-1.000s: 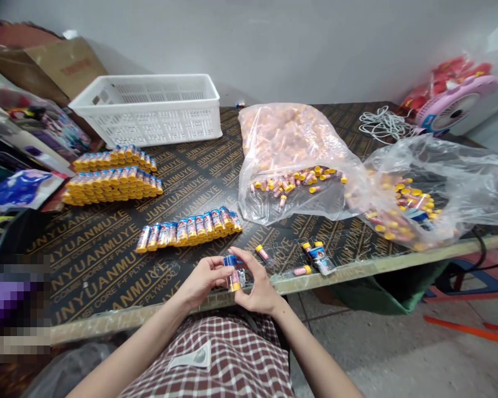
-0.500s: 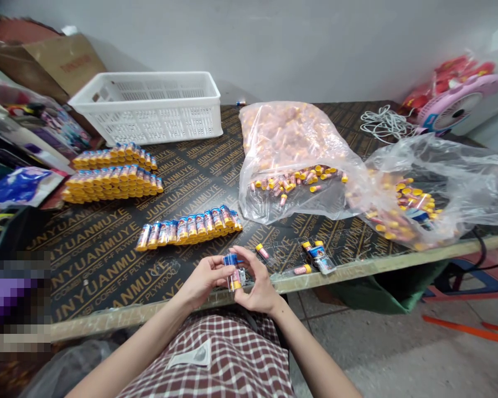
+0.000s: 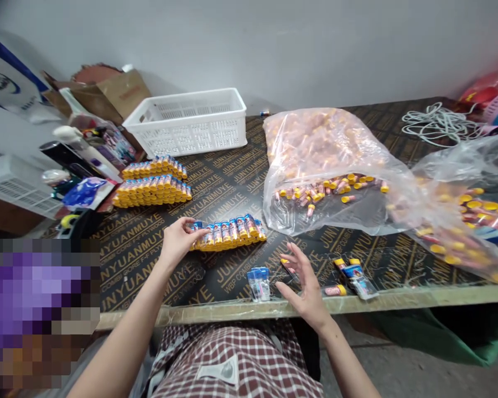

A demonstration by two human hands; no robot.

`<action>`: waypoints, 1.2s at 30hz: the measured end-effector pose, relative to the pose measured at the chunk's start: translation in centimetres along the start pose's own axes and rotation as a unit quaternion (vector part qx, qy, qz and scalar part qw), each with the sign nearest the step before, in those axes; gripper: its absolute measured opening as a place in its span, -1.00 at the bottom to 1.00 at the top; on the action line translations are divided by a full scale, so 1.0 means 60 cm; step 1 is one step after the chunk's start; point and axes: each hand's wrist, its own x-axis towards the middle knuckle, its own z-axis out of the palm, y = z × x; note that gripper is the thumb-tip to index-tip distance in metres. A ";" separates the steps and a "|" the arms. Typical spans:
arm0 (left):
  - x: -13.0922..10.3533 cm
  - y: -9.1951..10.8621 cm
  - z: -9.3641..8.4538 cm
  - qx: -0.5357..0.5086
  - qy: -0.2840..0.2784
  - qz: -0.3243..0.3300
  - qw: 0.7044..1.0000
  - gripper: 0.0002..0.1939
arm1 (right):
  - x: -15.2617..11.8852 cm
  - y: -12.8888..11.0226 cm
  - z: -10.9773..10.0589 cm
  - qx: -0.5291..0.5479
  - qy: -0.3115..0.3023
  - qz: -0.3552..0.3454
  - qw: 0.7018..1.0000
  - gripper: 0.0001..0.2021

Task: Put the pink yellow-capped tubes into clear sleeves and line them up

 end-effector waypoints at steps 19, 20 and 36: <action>-0.151 0.026 0.175 0.074 -0.267 0.134 0.952 -0.86 | 0.050 0.070 -0.008 -0.375 0.011 0.053 0.926 -0.49; -0.152 0.024 0.178 0.071 -0.268 0.130 0.952 -0.89 | 0.051 0.072 -0.006 -0.375 0.001 0.060 0.925 -0.50; -0.155 0.023 0.162 -0.253 -0.236 -0.065 0.936 -0.84 | 0.016 -0.018 -0.007 -0.126 0.141 0.086 0.978 -0.76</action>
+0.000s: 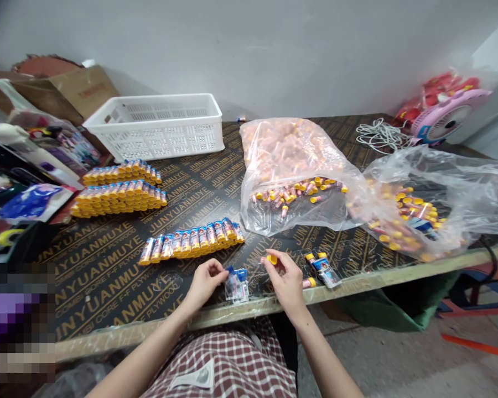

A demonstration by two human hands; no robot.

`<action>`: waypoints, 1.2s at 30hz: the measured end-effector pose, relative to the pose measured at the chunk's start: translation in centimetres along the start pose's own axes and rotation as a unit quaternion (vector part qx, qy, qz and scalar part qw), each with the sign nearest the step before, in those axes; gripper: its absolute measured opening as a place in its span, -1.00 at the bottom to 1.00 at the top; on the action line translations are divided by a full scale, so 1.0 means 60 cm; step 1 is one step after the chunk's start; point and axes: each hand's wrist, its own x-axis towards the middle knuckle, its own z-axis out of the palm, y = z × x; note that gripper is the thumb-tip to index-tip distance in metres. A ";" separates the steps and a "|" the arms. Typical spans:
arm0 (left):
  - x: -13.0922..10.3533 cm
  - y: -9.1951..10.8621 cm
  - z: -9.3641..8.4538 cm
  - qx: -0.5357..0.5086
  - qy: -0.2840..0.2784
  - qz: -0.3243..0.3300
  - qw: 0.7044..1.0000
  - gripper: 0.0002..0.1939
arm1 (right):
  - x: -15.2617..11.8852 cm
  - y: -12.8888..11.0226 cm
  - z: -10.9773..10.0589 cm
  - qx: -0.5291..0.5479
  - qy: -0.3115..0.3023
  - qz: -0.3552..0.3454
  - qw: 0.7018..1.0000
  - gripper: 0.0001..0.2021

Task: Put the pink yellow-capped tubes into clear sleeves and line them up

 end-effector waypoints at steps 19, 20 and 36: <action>0.006 0.019 -0.012 -0.407 0.090 -0.181 0.891 -0.64 | -0.076 -0.033 0.022 0.020 -0.033 -0.138 0.990 -0.72; 0.006 0.020 -0.013 -0.409 0.094 -0.183 0.889 -0.63 | -0.076 -0.034 0.023 0.010 -0.033 -0.148 0.988 -0.72; -0.025 0.058 0.000 -0.372 -0.056 -0.098 0.922 -0.57 | -0.071 -0.020 0.047 0.053 -0.129 -0.116 0.983 -0.61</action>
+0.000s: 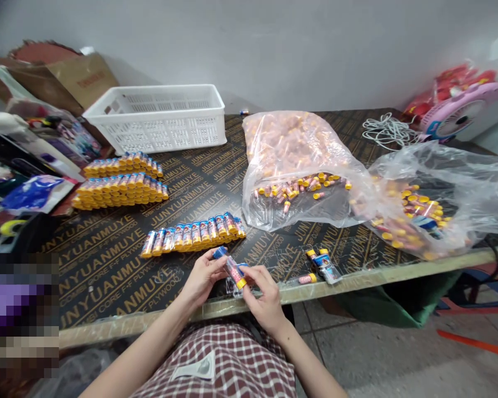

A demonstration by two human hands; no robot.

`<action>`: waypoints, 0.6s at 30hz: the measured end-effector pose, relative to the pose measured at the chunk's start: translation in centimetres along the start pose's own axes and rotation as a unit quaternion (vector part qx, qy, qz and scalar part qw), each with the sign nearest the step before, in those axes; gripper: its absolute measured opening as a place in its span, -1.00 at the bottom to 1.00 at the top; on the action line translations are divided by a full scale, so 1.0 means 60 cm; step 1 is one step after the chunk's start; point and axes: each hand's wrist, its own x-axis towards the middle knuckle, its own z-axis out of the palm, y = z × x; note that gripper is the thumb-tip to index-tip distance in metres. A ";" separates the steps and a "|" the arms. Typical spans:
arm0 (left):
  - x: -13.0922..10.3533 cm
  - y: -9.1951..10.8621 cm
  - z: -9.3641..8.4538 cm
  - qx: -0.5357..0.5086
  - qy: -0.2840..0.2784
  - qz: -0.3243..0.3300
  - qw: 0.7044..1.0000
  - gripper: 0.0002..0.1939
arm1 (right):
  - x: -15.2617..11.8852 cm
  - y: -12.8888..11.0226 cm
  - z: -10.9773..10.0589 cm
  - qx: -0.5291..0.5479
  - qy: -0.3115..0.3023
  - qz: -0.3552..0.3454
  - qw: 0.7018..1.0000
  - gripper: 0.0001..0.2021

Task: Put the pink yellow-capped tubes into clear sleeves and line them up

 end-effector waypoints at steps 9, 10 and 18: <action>-0.020 -0.004 0.003 0.085 -0.127 -0.085 0.985 -0.64 | 0.023 -0.008 -0.014 0.052 -0.119 -0.064 0.989 -0.15; -0.021 -0.005 0.003 0.086 -0.132 -0.088 0.984 -0.65 | 0.023 -0.008 -0.014 0.050 -0.130 -0.064 0.988 -0.15; -0.029 -0.003 0.009 0.083 -0.126 -0.093 0.984 -0.61 | 0.019 -0.008 -0.006 0.062 -0.094 -0.062 0.992 -0.17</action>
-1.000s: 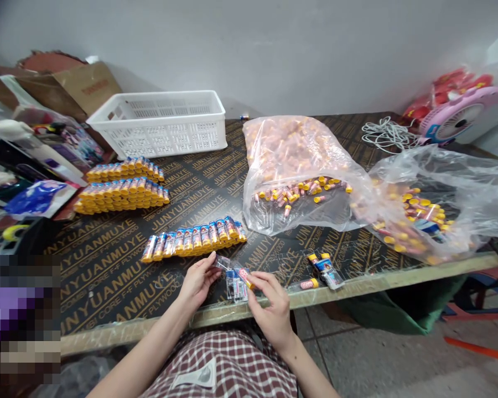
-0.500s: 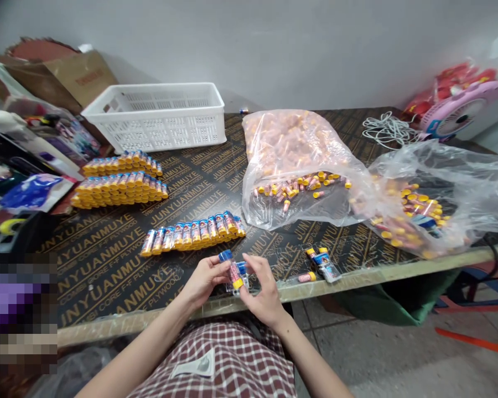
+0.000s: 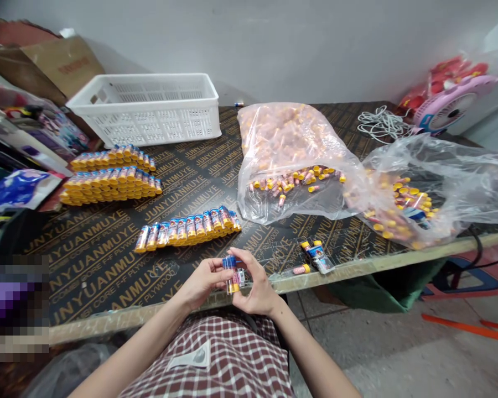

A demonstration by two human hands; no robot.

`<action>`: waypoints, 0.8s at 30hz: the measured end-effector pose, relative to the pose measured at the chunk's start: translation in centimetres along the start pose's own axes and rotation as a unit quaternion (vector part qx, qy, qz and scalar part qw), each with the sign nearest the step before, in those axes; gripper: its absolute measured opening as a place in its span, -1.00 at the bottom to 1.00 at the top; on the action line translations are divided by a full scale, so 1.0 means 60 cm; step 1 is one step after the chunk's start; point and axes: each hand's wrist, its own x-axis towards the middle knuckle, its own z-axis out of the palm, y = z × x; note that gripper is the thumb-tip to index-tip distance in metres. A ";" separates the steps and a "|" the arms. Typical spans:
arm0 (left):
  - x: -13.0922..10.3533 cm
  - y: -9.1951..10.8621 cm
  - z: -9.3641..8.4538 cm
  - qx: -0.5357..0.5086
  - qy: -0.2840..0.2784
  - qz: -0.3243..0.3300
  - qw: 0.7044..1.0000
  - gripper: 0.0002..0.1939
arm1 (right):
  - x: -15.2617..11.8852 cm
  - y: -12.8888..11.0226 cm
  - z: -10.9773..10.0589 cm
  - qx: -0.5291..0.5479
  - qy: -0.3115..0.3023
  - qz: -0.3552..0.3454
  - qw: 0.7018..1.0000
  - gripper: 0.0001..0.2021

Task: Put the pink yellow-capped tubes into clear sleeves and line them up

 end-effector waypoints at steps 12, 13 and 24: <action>-0.003 0.003 0.004 -0.012 0.009 -0.002 1.000 -0.62 | 0.004 -0.006 0.004 0.031 0.020 -0.012 0.999 -0.19; -0.003 0.004 0.004 -0.014 0.009 -0.003 1.000 -0.62 | 0.004 -0.006 0.004 0.030 0.022 -0.013 0.999 -0.20; -0.007 0.013 -0.002 0.006 0.051 0.027 0.998 -0.65 | 0.014 -0.012 -0.002 0.035 -0.029 0.000 0.999 -0.16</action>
